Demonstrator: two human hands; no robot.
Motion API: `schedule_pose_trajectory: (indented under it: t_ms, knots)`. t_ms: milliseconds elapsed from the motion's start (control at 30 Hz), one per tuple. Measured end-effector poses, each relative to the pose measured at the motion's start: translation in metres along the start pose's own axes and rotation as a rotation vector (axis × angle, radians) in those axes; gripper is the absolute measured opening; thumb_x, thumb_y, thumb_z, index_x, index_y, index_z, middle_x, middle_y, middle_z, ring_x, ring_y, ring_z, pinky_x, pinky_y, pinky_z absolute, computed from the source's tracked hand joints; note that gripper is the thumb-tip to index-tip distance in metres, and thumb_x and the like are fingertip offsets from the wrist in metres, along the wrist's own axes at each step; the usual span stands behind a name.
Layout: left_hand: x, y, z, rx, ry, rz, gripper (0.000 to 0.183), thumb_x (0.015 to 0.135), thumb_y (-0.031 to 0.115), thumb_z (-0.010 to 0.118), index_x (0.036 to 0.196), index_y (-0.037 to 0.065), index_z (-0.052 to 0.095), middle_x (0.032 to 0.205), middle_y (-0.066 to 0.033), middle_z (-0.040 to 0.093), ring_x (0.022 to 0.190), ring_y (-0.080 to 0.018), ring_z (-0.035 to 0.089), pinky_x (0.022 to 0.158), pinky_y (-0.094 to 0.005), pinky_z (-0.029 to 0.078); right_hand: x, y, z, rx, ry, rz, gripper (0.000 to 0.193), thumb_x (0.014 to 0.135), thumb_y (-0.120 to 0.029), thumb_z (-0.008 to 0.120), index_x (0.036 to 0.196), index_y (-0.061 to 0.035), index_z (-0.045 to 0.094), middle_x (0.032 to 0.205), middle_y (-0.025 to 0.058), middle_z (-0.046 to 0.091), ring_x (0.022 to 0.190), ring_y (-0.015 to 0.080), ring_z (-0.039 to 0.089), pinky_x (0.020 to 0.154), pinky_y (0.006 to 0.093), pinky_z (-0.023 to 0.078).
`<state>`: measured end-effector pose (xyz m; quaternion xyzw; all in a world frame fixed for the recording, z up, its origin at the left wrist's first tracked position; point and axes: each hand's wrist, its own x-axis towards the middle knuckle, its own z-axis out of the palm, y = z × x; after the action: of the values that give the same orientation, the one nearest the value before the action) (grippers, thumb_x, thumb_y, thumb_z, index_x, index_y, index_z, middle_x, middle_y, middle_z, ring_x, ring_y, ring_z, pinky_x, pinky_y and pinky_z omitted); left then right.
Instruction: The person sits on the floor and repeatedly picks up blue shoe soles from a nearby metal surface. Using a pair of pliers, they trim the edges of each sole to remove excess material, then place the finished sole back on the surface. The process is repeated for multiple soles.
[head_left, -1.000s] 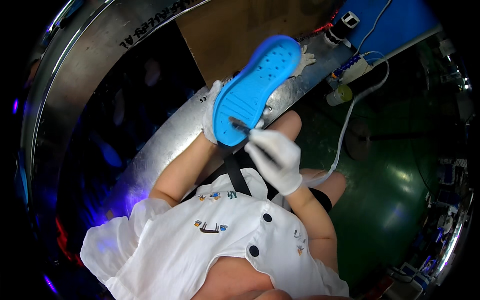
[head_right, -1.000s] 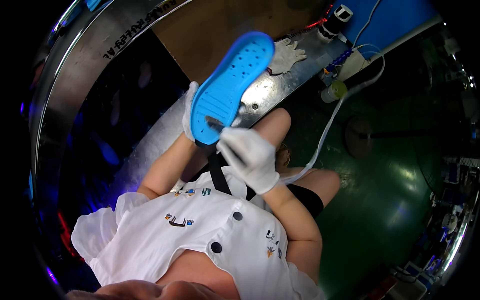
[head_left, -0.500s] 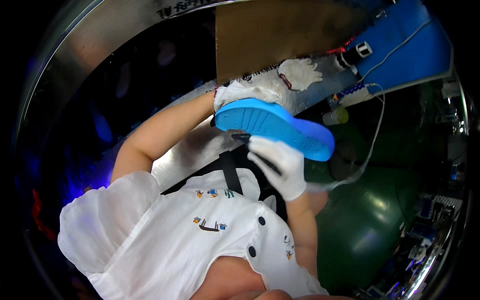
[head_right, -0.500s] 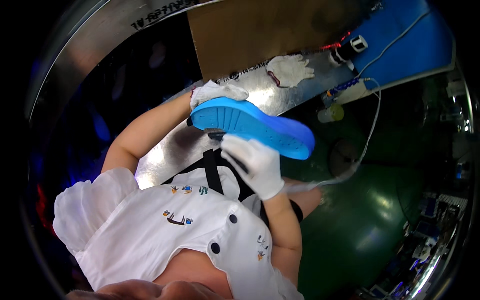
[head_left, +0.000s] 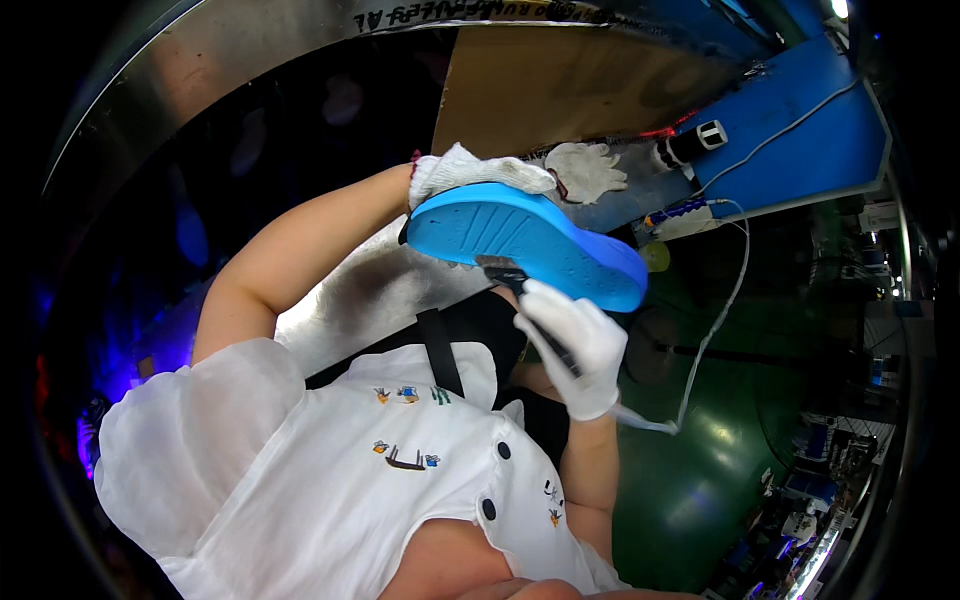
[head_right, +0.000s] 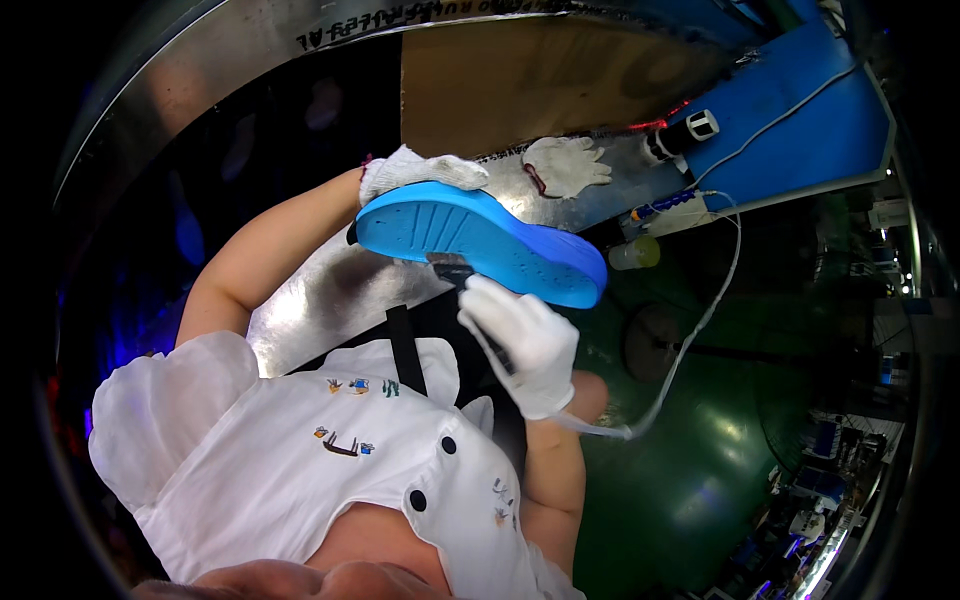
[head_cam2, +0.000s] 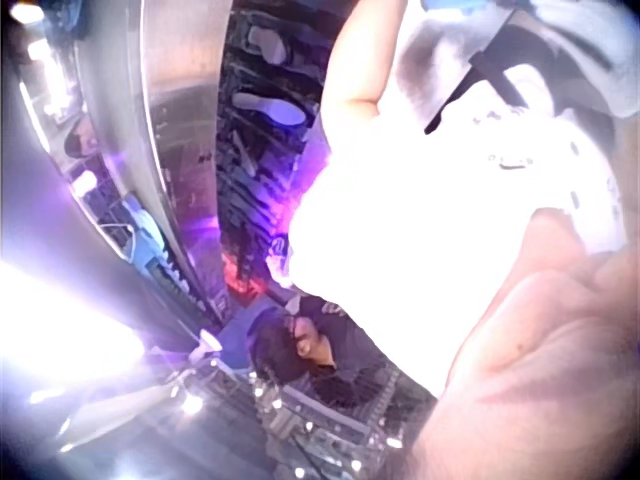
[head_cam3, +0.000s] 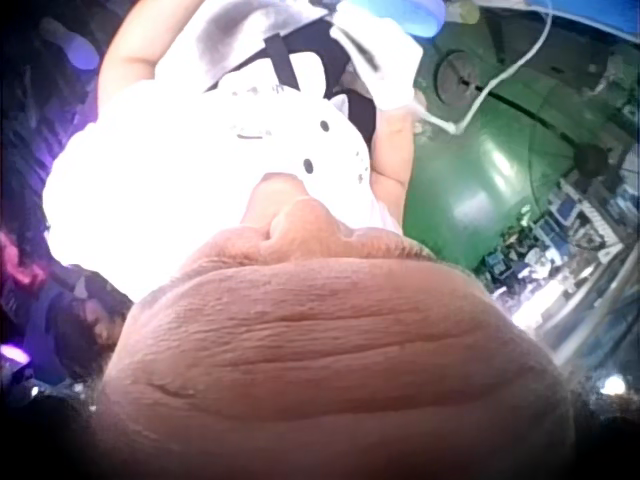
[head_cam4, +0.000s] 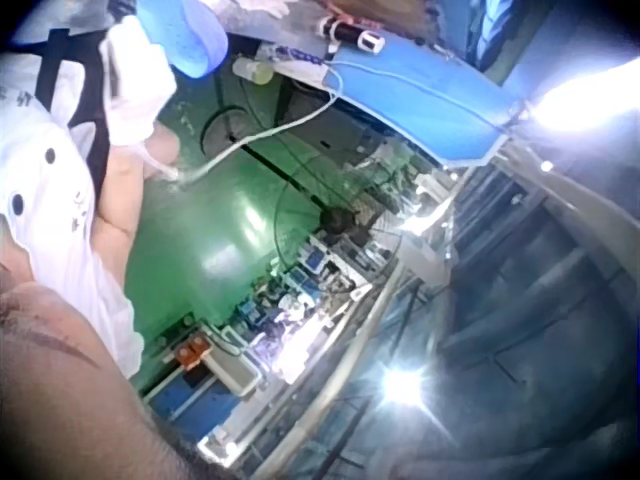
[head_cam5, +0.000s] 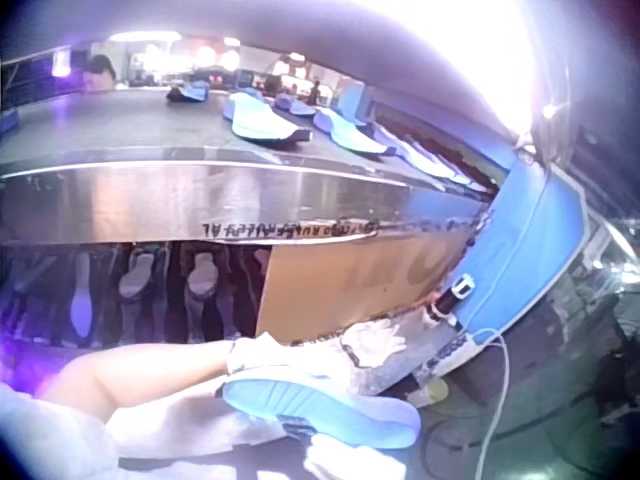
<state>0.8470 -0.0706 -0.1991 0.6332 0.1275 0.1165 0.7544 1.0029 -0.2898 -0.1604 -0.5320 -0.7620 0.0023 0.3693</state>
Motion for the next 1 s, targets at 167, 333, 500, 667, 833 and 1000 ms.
schedule_pose_trajectory:
  t_ms: [167,333,500,667,833,1000]
  knots:
    - [-0.002,0.008,-0.001,0.032,0.077,-0.103,0.043,0.099,0.034,0.050,0.135,0.010,0.055,0.132,-0.0102,0.058,0.116,-0.0195,0.059,0.102,-0.0332,0.047,-0.003,-0.007,-0.012,-0.009,0.052,-0.035,0.031,0.065,-0.004,0.081,0.094,-0.0073,0.071,0.099,0.0108,0.072,0.061,0.0230,0.060,0.056,0.0294,0.050]
    - [-0.006,-0.007,-0.016,-0.164,0.241,-0.275,0.041,0.099,0.039,0.051,0.126,0.009,0.059,0.115,-0.0060,0.062,0.100,-0.0144,0.060,0.090,-0.0294,0.049,0.005,-0.019,-0.019,-0.024,-0.072,-0.082,0.032,0.066,-0.001,0.080,0.096,-0.0070,0.071,0.098,0.0121,0.072,0.062,0.0239,0.060,0.060,0.0295,0.050]
    - [-0.047,-0.034,-0.015,-0.327,0.364,0.051,0.047,0.094,0.037,0.055,0.124,0.002,0.059,0.115,-0.0156,0.062,0.097,-0.0226,0.062,0.087,-0.0373,0.053,-0.012,0.005,-0.011,0.156,0.098,-0.128,0.033,0.064,-0.003,0.082,0.095,-0.0048,0.071,0.092,0.0144,0.072,0.060,0.0254,0.061,0.054,0.0307,0.048]
    - [-0.123,0.070,0.013,-0.602,0.049,0.481,0.067,0.089,0.047,0.056,0.129,-0.006,0.049,0.121,-0.0265,0.056,0.100,-0.0341,0.062,0.085,-0.0473,0.055,-0.015,-0.013,-0.005,0.517,0.319,-0.017,0.027,0.079,-0.019,0.080,0.094,-0.0033,0.064,0.095,0.0183,0.072,0.065,0.0247,0.063,0.058,0.0290,0.049]
    - [-0.141,0.159,0.005,-0.671,-0.265,0.770,0.097,0.090,0.070,0.042,0.140,-0.012,0.026,0.140,-0.0332,0.036,0.125,-0.0395,0.049,0.093,-0.0502,0.052,-0.006,-0.014,0.012,0.565,0.292,0.040,0.029,0.079,-0.012,0.080,0.098,0.0010,0.063,0.097,0.0204,0.070,0.075,0.0259,0.068,0.068,0.0298,0.054]
    - [-0.205,0.159,0.011,-0.288,0.861,0.860,0.050,0.098,0.041,0.051,0.122,-0.002,0.054,0.112,-0.0135,0.060,0.089,-0.0202,0.061,0.066,-0.0290,0.053,-0.013,-0.009,0.024,0.595,0.272,0.114,0.025,0.076,-0.002,0.078,0.096,0.0038,0.064,0.094,0.0191,0.071,0.079,0.0255,0.069,0.072,0.0297,0.055]
